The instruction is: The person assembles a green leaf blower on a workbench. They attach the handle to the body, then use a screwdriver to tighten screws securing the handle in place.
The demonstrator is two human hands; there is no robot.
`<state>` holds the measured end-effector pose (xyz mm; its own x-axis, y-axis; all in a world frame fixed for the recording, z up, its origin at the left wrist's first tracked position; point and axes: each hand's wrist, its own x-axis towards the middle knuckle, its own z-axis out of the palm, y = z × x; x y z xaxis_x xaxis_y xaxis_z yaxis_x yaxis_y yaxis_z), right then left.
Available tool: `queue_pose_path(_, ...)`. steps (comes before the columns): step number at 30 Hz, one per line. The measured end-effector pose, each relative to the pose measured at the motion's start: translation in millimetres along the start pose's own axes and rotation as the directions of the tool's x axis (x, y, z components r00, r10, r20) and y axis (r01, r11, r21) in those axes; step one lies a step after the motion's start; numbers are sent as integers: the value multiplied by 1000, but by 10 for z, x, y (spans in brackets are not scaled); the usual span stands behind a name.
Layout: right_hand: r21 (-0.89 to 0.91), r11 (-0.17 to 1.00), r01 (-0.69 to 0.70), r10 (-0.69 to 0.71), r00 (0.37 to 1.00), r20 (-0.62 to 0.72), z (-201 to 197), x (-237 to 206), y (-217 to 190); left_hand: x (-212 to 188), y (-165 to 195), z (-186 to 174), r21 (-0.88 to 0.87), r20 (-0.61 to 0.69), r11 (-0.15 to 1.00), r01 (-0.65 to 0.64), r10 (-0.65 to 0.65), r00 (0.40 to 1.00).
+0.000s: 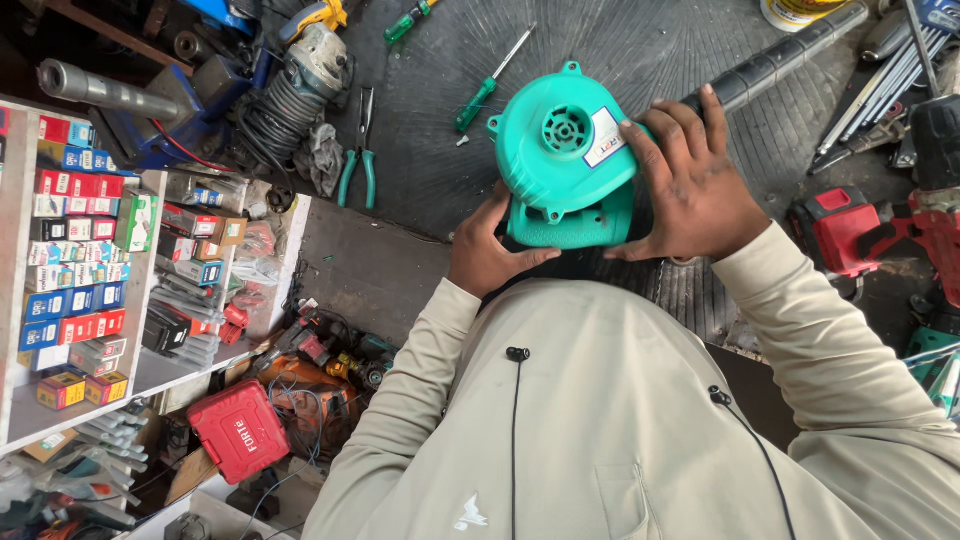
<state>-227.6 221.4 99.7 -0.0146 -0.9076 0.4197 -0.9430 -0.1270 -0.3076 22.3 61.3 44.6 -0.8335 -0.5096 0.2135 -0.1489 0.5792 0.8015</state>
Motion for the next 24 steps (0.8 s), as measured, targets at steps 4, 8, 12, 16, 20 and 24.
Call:
queue_pose_path(4,32,999,-43,42,998,36,23,-4,22,14,-2,32,23,-47,1000,-5,6,999)
queue_pose_path(8,54,997,-58,54,996,73,-39,-10,13,-1,35,64,37,-33,996,78,-77,996)
queue_pose_path(12,57,995,-79,74,993,95,-76,-12,-12,3,71,66,51,2,992,119,-119,993)
queue_pose_path(16,18,995,-100,98,990,103,-44,-25,-42,18,88,53,117,-6,988,99,-99,995)
queue_pose_path(20,-16,987,-163,163,984,78,2,-86,-137,17,94,44,142,3,985,95,-96,995)
queue_pose_path(24,64,916,-396,400,914,-64,119,-353,-452,22,85,12,161,-5,985,69,-69,998)
